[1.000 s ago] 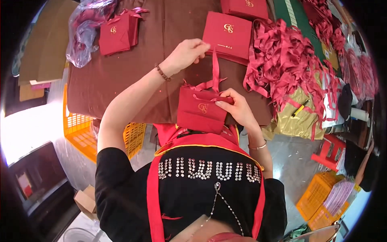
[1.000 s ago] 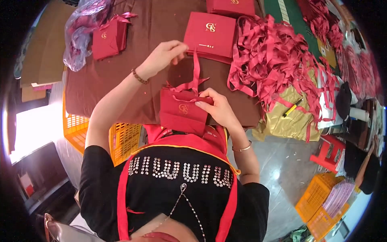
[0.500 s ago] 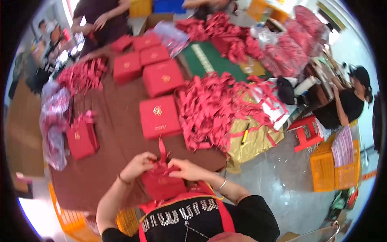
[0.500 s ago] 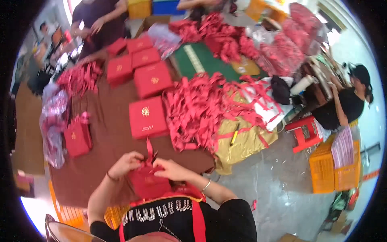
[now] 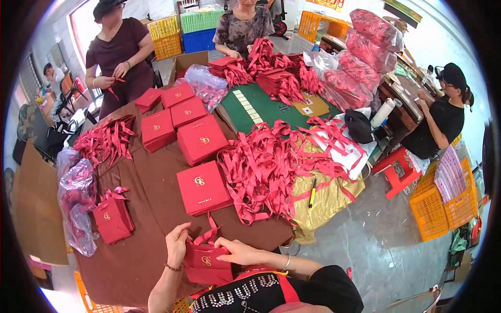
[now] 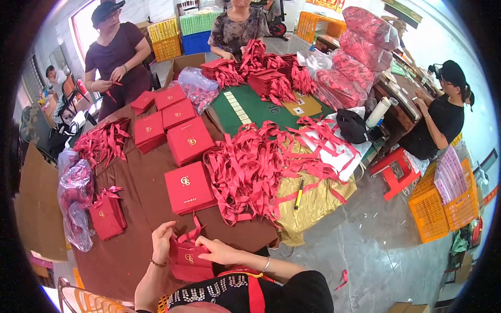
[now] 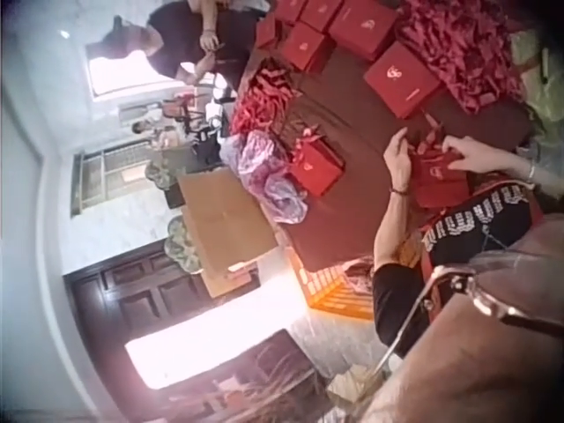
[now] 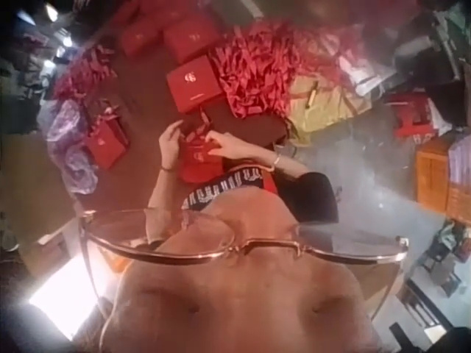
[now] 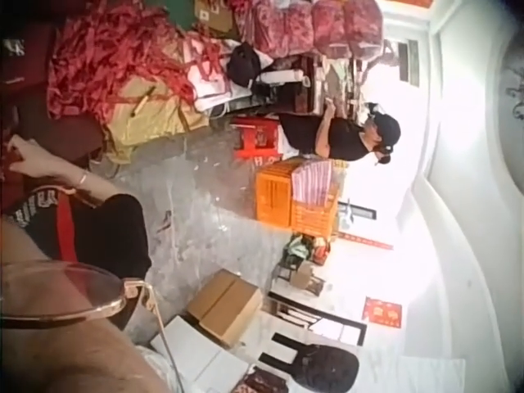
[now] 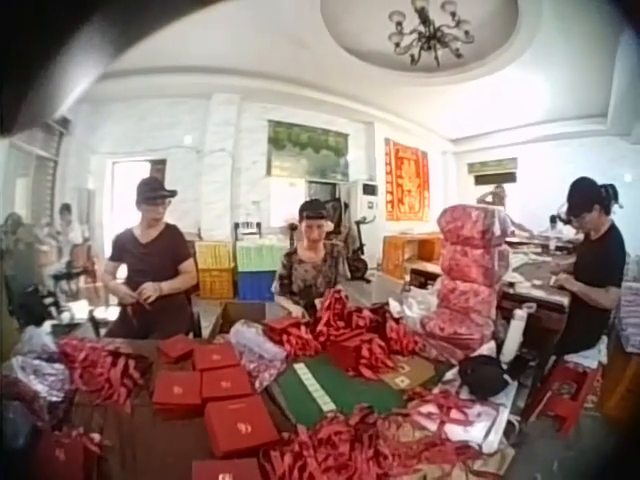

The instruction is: The person ties pink ribbons onto red gift bags by hand, threading a ribbon through the holes and tying it into a bow. They repeat this process for several bags before gathering the completed stack and handing it to another person.

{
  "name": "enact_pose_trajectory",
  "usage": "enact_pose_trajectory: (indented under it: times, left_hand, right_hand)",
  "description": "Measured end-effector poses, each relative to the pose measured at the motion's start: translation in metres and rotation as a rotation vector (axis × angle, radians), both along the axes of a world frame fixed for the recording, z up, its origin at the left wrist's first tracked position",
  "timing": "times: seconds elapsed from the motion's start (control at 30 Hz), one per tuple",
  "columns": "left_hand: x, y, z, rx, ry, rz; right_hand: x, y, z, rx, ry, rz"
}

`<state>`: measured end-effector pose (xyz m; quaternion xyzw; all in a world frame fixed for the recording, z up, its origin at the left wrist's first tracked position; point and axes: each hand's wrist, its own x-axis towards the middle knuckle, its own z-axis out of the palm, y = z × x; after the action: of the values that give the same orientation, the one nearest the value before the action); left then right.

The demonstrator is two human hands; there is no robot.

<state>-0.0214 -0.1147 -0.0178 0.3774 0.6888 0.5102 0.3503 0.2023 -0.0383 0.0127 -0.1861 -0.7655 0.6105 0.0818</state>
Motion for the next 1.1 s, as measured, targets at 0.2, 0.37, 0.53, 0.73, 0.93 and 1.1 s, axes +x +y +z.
enact_pose_trajectory:
  times: [0.2,0.37,0.53,0.73,0.93,1.1]
  left_hand:
    - [0.009,-0.001,0.026,0.285,1.040,-0.197]
    - [0.017,-0.004,0.032,0.246,0.944,-0.297]
    - [0.004,-0.005,0.023,-0.079,0.017,-0.080]
    - [-0.006,-0.012,0.007,-0.125,-0.203,0.004]
    - [-0.019,-0.011,-0.007,-0.084,-0.545,0.099]
    - [-0.016,-0.006,-0.006,-0.100,-0.690,0.154]
  right_hand:
    - [-0.005,0.010,0.015,-0.105,-0.236,0.126]
    - [-0.007,0.007,-0.012,-0.027,0.104,0.129]
    - [-0.013,0.014,-0.002,-0.089,-0.051,0.274]
    - [-0.015,0.009,0.001,-0.045,-0.054,0.276]
    - [-0.015,0.012,0.003,-0.007,-0.079,0.249]
    - [-0.012,0.011,-0.020,0.051,0.043,0.202]
